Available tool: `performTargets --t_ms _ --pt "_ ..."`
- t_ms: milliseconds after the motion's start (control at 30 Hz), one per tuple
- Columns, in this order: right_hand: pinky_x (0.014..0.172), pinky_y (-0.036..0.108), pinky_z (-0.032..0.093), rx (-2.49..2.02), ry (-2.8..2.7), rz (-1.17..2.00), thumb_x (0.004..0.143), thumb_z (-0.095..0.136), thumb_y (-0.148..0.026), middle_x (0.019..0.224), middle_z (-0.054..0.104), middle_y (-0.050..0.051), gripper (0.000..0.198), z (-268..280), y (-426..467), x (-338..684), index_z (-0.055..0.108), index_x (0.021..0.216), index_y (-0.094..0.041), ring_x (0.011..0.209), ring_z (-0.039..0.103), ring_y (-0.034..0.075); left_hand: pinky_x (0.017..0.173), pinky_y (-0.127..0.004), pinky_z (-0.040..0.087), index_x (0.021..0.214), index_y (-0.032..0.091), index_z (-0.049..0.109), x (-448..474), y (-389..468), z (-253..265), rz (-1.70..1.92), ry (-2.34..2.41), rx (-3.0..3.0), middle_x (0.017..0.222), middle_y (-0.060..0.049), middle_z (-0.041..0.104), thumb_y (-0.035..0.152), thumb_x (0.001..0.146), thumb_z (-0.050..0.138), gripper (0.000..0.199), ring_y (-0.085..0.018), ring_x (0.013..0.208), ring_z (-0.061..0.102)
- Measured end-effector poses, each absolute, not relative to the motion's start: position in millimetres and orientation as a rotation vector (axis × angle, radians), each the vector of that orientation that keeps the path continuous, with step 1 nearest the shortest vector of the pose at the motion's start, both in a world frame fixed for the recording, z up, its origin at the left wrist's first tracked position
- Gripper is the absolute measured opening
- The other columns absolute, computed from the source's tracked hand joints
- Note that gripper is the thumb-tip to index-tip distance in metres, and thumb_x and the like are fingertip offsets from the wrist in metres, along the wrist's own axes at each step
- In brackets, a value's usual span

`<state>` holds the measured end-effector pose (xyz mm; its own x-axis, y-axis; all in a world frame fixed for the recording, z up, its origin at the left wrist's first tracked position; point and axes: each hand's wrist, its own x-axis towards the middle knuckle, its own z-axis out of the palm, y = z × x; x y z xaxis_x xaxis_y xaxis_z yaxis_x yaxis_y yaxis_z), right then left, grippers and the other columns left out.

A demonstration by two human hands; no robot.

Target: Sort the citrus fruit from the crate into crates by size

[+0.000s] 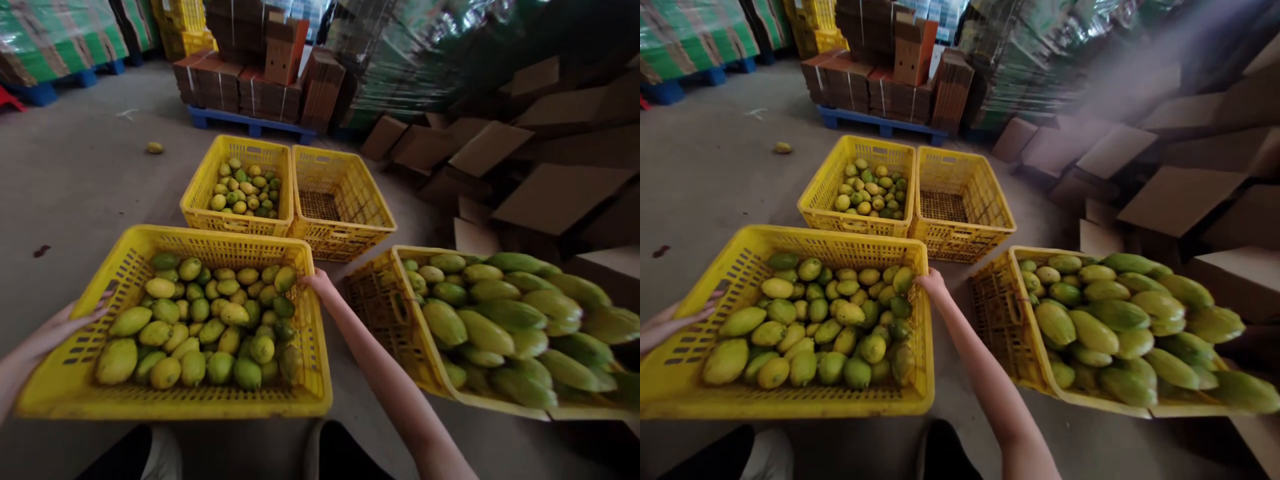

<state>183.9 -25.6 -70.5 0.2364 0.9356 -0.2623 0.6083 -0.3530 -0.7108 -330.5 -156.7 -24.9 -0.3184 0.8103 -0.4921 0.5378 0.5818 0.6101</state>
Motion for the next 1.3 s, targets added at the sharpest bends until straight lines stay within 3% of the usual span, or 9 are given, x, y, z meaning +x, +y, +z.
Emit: performTargets --t_ms 100,200,500,667,833,1000,1133,1233,1300 --pt "0.069 0.031 0.052 -2.043 -1.385 0.951 0.06 0.064 -0.017 0.073 0.071 0.005 0.011 -67.5 -30.3 178.9 0.067 0.071 -0.018 0.077 0.067 0.024 0.114 -0.051 0.045 0.124 0.053 0.065 -337.2 -156.4 -29.0 0.642 1.899 0.97 0.122 0.016 0.07 0.091 0.045 0.072 0.087 -0.032 0.141 0.049" --pt "0.064 0.027 0.047 -2.02 -1.37 0.949 0.057 0.063 -0.016 0.066 0.068 0.002 0.007 -58.4 -34.0 182.1 0.062 0.063 -0.019 0.071 0.062 0.021 0.112 -0.052 0.046 0.107 0.047 0.073 -332.3 -159.7 -30.1 0.747 1.879 0.874 0.117 0.011 0.075 0.083 0.04 0.082 0.076 -0.035 0.137 0.054" --pt "0.061 0.027 0.046 -2.195 -1.348 0.752 0.063 0.064 -0.026 0.07 0.072 0.007 0.014 -45.0 -86.5 269.5 0.069 0.07 -0.016 0.073 0.066 0.024 0.091 -0.043 0.062 0.108 0.026 0.071 -243.9 -168.4 -34.1 0.876 1.748 0.698 0.114 -0.008 0.079 0.073 0.035 0.09 0.088 -0.037 0.115 0.07" --pt "0.061 0.026 0.046 -2.397 -1.554 0.478 0.076 0.064 -0.029 0.081 0.076 0.014 0.022 -34.2 -59.4 292.8 0.074 0.079 -0.01 0.079 0.07 0.026 0.104 -0.049 0.055 0.099 0.02 0.072 -214.5 -140.0 -44.9 0.983 1.694 0.715 0.116 -0.012 0.077 0.063 0.032 0.095 0.083 -0.04 0.122 0.066" --pt "0.066 0.028 0.051 -2.471 -1.625 0.454 0.078 0.066 -0.022 0.09 0.078 0.02 0.022 -25.3 -30.3 288.1 0.076 0.088 -0.006 0.089 0.074 0.032 0.106 -0.054 0.051 0.101 0.018 0.07 -209.9 -120.9 -54.3 0.971 1.758 0.902 0.113 -0.013 0.076 0.053 0.056 0.088 0.061 -0.039 0.122 0.065" --pt "0.086 0.04 0.056 -2.487 -1.77 0.439 0.083 0.063 -0.021 0.099 0.077 0.027 0.027 -1.6 -4.1 279.5 0.076 0.099 -0.005 0.106 0.073 0.04 0.124 -0.055 0.025 0.124 0.017 0.061 -204.7 -96.2 -24.0 1.067 2.102 1.548 0.154 -0.019 0.046 0.033 0.078 0.072 0.051 -0.036 0.152 0.031" --pt "0.105 0.045 0.05 -2.049 -2.131 0.381 0.086 0.065 -0.027 0.123 0.074 0.019 0.038 33.0 3.7 253.3 0.07 0.121 -0.013 0.123 0.066 0.036 0.114 -0.048 0.04 0.122 0.016 0.064 -163.1 -42.0 -0.7 0.474 1.74 2.347 0.132 -0.016 0.063 0.029 0.089 0.055 0.036 -0.032 0.13 0.056" --pt "0.109 0.045 0.049 -1.547 -2.35 0.608 0.09 0.061 -0.029 0.126 0.074 0.01 0.034 43.0 -13.9 222.4 0.07 0.122 -0.022 0.121 0.068 0.03 0.101 -0.04 0.051 0.114 0.014 0.07 -113.3 -11.3 -13.5 -0.237 1.715 2.286 0.124 -0.017 0.069 0.03 0.089 0.06 0.031 -0.032 0.118 0.065" --pt "0.104 0.044 0.054 -1.399 -2.391 0.871 0.091 0.06 -0.029 0.119 0.077 0.009 0.029 33.3 -33.3 204.7 0.072 0.117 -0.023 0.112 0.072 0.028 0.092 -0.036 0.054 0.108 0.009 0.072 -85.0 -4.1 -35.1 -0.37 1.792 2.186 0.114 -0.02 0.073 0.029 0.085 0.071 0.031 -0.034 0.109 0.069"
